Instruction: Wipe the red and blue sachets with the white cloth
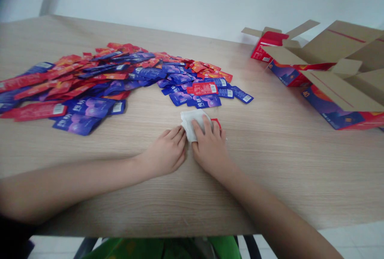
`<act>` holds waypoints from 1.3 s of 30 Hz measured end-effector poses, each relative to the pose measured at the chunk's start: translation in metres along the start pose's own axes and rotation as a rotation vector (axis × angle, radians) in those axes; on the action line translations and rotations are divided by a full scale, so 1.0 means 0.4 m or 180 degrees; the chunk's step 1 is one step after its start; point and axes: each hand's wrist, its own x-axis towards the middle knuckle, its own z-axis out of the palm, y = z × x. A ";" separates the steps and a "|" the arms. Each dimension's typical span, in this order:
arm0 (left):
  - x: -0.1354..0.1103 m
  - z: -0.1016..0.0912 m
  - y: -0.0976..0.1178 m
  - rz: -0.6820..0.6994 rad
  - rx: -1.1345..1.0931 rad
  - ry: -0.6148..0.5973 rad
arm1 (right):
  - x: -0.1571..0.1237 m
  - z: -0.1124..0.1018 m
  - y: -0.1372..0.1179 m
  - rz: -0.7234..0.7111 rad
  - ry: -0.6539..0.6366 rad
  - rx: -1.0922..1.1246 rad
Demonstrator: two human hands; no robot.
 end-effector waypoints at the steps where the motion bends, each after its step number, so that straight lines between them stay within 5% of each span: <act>1: 0.000 0.001 0.000 -0.0016 0.0019 0.0008 | 0.005 0.001 0.018 0.0131 -0.0023 -0.0015; 5: -0.001 0.002 0.000 -0.0030 0.0035 -0.0049 | 0.018 -0.001 0.060 0.0496 -0.0062 -0.0045; 12: -0.002 -0.001 0.003 0.0035 0.0043 -0.0032 | -0.001 -0.016 -0.004 -0.0253 0.0028 0.0044; 20: 0.002 0.001 -0.012 0.0030 -0.0045 0.0100 | 0.045 -0.035 0.108 0.0278 -0.0174 0.0414; 28: 0.024 -0.023 -0.039 -0.0115 -0.0391 0.0138 | 0.055 -0.085 0.149 0.0681 -0.0572 0.0423; 39: 0.080 0.044 -0.070 -0.0397 -0.0549 0.0327 | 0.056 -0.022 0.146 0.0622 -0.0228 0.0487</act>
